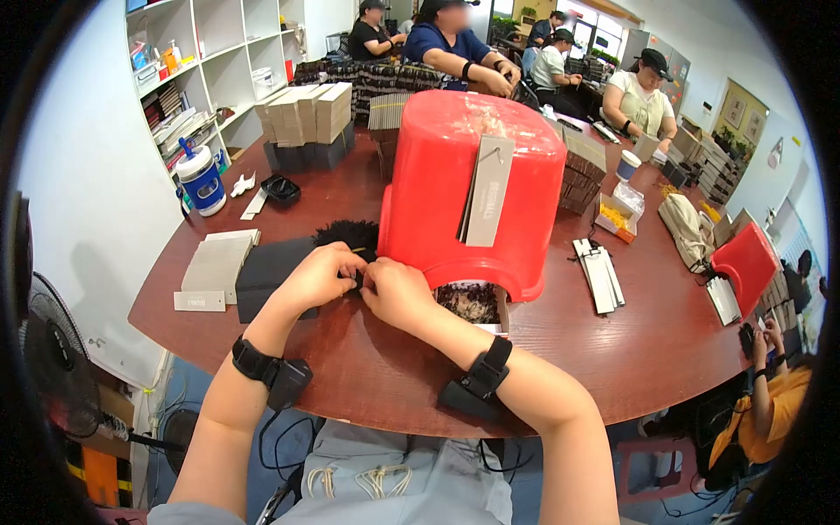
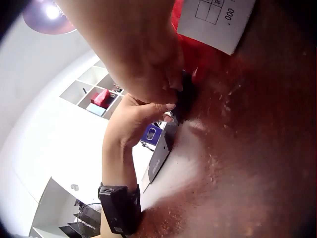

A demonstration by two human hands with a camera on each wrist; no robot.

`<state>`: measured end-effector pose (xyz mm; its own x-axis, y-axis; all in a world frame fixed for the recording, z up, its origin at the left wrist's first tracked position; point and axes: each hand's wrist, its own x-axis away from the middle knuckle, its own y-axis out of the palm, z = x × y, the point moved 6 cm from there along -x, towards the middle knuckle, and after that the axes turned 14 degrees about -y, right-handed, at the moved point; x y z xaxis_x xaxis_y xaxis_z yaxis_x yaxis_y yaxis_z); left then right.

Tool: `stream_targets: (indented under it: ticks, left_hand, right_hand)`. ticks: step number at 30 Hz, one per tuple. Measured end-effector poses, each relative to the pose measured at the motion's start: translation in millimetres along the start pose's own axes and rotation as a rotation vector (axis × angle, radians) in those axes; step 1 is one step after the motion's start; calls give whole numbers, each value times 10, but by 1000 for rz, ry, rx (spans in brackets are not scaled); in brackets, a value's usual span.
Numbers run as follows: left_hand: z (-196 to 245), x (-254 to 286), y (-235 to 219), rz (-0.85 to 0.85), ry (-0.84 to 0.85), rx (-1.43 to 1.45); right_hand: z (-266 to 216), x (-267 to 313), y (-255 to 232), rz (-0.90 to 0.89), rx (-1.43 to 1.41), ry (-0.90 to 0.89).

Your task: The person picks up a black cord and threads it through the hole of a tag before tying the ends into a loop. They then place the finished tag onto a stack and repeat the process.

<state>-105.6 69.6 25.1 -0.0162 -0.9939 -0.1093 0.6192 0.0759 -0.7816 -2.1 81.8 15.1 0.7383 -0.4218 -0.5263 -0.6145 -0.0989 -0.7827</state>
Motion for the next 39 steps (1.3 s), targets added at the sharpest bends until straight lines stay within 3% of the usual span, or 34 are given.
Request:
stream_targets:
  ticks: [7, 9, 13, 15, 17, 19, 21, 23, 25, 29, 31, 39]
  left_hand:
    - [-8, -13, 27, -1, -6, -28]
    - [-41, -36, 40, 26, 10, -73]
    - [27, 0, -23, 14, 57, -69]
    - [40, 63, -153, 69, 13, 15]
    - [211, 248, -377, 241, -43, -101]
    - [234, 448, -206, -150, -422, 268]
    - [378, 709, 163, -604, -534, 805]
    - [377, 811, 456, -750, -660, 1281]
    - [254, 697, 549, -506, -671, 1490]
    - [377, 538, 350, -537, -531, 1623]
    - [414, 449, 290, -445, -512, 1674]
    - [911, 244, 150, -312, -295, 1505]
  right_hand:
    - [-44, 64, -15, -136, -182, -9]
    - [-168, 117, -65, -93, -276, -138]
    - [-523, 229, -327, -233, -468, -66]
    - [-458, 315, -418, -219, -496, 153]
    - [-399, 357, -487, -151, -432, 167]
    - [-412, 363, -634, 60, -241, 52]
    - [-479, 389, -679, 90, -214, 34]
    - [-590, 414, -707, 97, -199, -28]
    - [-646, 471, -701, 73, -180, -35]
    - [-768, 580, -782, 50, -110, -100]
    - [-798, 638, -847, 18, -99, -76]
    - [-614, 869, -984, 71, 2, -39]
